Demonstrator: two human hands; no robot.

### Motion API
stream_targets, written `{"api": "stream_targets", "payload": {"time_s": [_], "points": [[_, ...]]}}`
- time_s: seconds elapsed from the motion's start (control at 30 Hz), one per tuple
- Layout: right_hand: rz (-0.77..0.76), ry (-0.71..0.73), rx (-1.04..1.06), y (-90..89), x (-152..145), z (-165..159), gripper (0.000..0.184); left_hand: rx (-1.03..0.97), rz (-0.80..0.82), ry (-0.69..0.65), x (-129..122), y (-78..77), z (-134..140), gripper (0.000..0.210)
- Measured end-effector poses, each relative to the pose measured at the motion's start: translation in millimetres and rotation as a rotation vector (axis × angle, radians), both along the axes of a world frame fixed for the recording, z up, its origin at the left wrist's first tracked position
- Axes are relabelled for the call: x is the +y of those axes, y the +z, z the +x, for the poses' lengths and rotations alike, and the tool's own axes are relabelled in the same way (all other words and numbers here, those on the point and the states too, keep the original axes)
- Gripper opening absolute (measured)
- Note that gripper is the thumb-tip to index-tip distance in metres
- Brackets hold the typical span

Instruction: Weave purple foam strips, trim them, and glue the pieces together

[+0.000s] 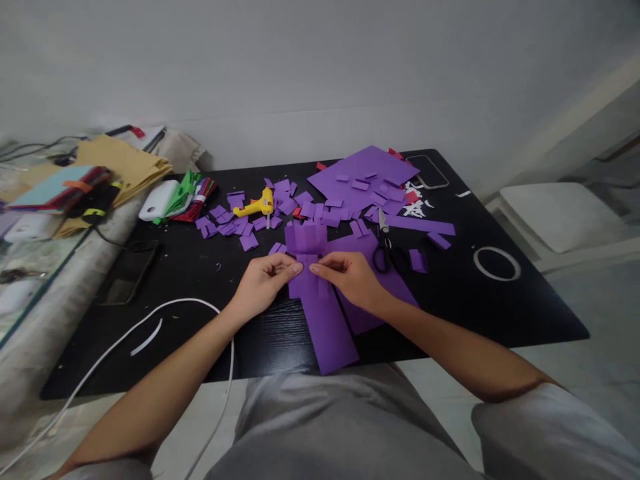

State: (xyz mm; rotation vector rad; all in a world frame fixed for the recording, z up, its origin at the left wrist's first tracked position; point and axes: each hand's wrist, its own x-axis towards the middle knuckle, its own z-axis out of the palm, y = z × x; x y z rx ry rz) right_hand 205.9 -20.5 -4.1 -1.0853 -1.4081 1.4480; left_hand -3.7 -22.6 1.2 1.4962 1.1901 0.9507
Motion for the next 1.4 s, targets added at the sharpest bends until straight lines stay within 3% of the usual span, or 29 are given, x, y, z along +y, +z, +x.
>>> {"api": "stream_targets", "payload": {"time_s": [0.63, 0.93, 1.4], "points": [[0.054, 0.031, -0.023, -7.1, 4.7, 1.5, 0.026, -0.104, -0.032, 0.092, -2.5, 1.2, 7.1, 0.035], [-0.02, 0.007, 0.144, -12.9, 11.2, 2.4, 0.027, -0.119, -0.025, 0.165, 2.6, 0.2, -0.4, 0.038], [0.04, -0.029, 0.001, -6.2, 4.9, -1.6, 0.03, -0.013, -0.008, 0.015, 0.5, 0.8, 3.3, 0.032]]}}
